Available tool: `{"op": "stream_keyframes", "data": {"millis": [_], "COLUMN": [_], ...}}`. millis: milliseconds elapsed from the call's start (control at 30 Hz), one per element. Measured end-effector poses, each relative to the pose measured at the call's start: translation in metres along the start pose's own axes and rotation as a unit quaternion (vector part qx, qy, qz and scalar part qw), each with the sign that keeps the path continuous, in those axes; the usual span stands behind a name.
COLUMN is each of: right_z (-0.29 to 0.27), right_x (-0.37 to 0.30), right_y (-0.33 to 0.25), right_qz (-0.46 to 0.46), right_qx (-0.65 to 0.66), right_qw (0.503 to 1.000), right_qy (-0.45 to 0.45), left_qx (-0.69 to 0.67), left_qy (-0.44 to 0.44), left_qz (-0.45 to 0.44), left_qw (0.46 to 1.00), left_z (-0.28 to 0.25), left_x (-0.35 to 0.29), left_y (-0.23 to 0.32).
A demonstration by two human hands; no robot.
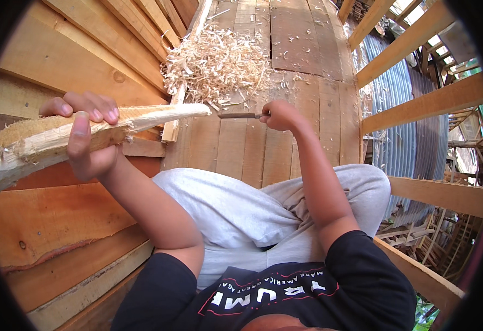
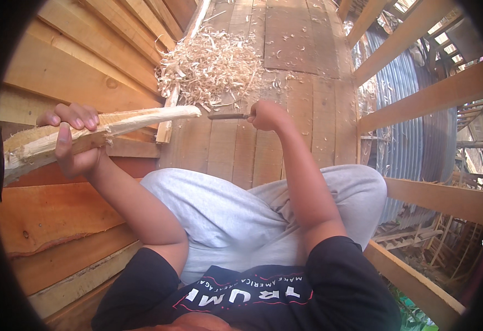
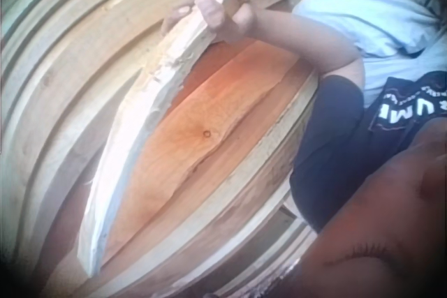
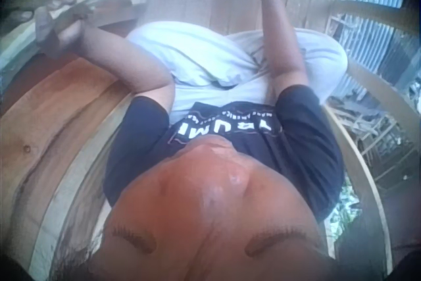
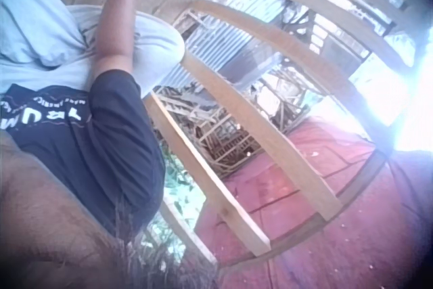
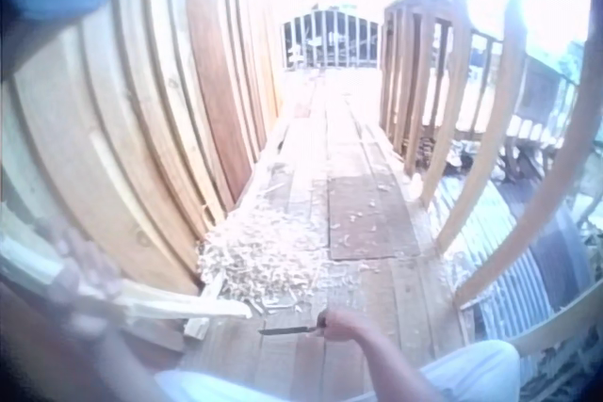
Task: The person sits cross-legged on a wooden floor and uses a knife to carve a long piece of wood. They repeatedly shave off thin layers of wood, creating wood shavings that accumulate on the floor.
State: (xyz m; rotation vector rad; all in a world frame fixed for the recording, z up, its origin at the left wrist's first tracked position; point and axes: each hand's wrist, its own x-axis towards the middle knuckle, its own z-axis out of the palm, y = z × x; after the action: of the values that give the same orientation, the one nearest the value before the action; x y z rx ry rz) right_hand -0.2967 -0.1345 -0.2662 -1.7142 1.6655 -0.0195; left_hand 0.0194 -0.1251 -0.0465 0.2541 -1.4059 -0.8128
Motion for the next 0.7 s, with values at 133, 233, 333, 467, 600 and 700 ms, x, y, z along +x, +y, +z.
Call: {"op": "stream_keyframes", "data": {"millis": [133,233,333,467,600,700], "right_z": [0.012,0.022,0.015,-0.012,-0.019,-0.012], "right_x": [0.006,0.012,0.019,0.008,0.002,0.013], "right_y": [0.008,0.001,-0.002,0.019,0.04,0.049], "right_qz": [-0.056,0.013,0.083,-0.007,-0.008,0.07], "right_qx": [-0.05,0.01,0.059,0.076,0.041,0.074], "right_qw": [0.996,0.996,0.978,0.994,0.997,0.981], "right_qy": [-0.049,0.092,0.181,0.074,0.061,0.162], "left_qx": [-0.014,-0.016,-0.012,-0.021,-0.023,-0.032], "left_qy": [-0.014,-0.015,-0.011,-0.019,-0.02,-0.006], "left_qz": [0.0,-0.004,-0.008,-0.012,-0.014,-0.025], "left_qw": [1.0,1.0,1.0,1.0,0.999,0.999], "left_z": [-0.004,-0.006,-0.007,-0.012,-0.011,-0.007], "left_x": [0.001,0.001,0.001,0.0,0.0,0.0], "left_y": [-0.001,-0.003,-0.003,-0.004,-0.005,-0.006]}}
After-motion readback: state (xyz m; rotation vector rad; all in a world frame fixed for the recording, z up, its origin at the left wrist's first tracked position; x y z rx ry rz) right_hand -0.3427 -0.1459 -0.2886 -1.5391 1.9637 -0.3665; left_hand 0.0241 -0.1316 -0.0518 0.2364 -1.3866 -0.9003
